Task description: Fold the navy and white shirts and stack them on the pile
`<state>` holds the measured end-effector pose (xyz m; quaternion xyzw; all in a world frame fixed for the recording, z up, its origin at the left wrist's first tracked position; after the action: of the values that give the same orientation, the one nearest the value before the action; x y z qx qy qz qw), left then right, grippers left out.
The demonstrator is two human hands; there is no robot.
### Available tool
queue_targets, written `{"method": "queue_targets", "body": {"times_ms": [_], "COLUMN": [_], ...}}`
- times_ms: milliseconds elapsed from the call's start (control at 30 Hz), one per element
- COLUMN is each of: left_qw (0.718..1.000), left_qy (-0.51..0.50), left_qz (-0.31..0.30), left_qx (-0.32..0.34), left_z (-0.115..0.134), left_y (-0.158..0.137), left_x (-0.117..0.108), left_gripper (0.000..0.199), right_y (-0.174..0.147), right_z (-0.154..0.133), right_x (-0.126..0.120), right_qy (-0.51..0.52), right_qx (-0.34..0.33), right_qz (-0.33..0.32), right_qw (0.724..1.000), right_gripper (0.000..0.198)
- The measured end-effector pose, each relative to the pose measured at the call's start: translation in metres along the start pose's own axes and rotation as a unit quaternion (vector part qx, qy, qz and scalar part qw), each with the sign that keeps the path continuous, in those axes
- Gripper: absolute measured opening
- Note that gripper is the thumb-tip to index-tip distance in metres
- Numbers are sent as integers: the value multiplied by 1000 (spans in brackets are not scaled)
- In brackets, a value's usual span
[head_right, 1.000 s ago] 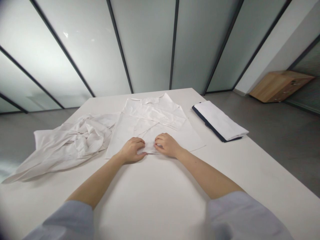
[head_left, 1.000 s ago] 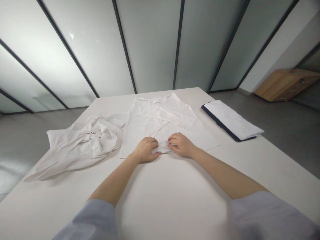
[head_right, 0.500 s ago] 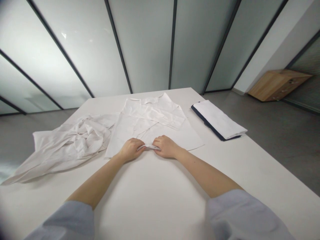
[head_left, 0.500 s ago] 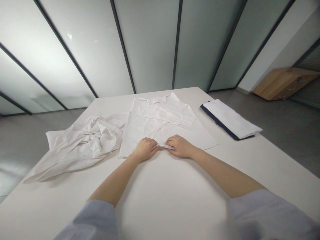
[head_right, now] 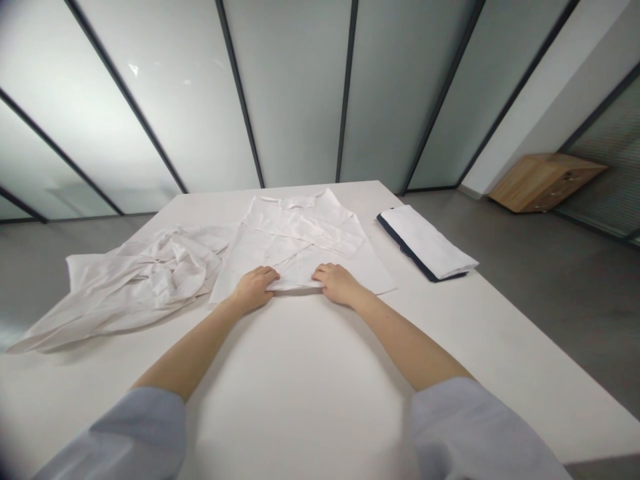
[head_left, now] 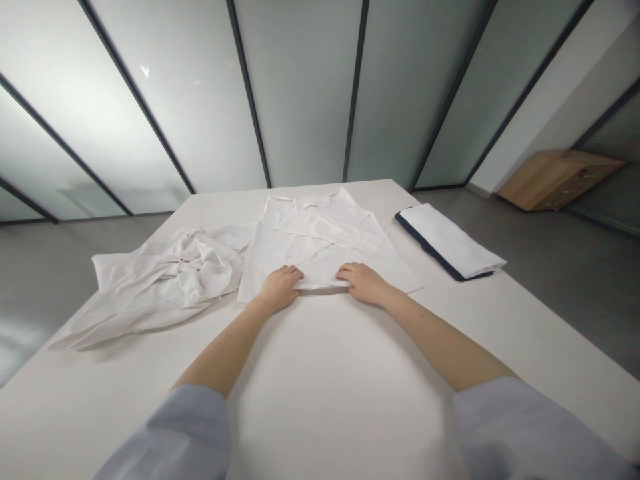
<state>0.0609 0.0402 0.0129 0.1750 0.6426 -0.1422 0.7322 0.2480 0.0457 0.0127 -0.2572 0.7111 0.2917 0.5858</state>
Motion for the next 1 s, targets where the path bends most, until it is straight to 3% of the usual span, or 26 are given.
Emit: {"method": "queue_targets", "body": {"times_ms": [167,300,433,567,733,867,1000], "left_qw": [1000,998,994,989,978,986,977], "left_qy": [-14,24,48,73,104,26,-129], "left_qz": [-12,12,-15,-69,-77,-86,-137], "left_qx": [-19,-62,-96,-108,-162,-141,-100], "left_z": [-4,-15,-32,-50,-71,-69,-56], "left_y": [0,-2,-4,-10,-28,-50,-70], "left_x": [1,-8,-14,-17,-27,-43,-78], "left_gripper": [51,56,45,37,36,36,28], "right_y": [-20,-47,-68,-71,-81,-101,-122], "right_z": [43,63,77,84,87,83,80], "right_x": [-3,1,1,-7,-26,-40,-71], "right_qy": [-24,-44,-35,-20,-27,15,137], "right_qx": [73,94,147,181,180,163,166], "right_qz": [-39,-6,46,35,84,134,149], "right_qw": [996,995,988,983,980,977,965], "right_gripper": [51,53,50,47,49,46,35]}}
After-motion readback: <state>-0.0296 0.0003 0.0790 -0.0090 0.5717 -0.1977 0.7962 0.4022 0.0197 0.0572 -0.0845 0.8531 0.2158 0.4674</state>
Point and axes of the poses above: each hand's wrist, its own y-axis towards the middle knuckle, its own x-axis out of the palm, z = x × y, the point moved 7 cm from there along y, towards the middle knuckle, and after that the axes turned 4 degrees about -x, right-handed, at the moved point
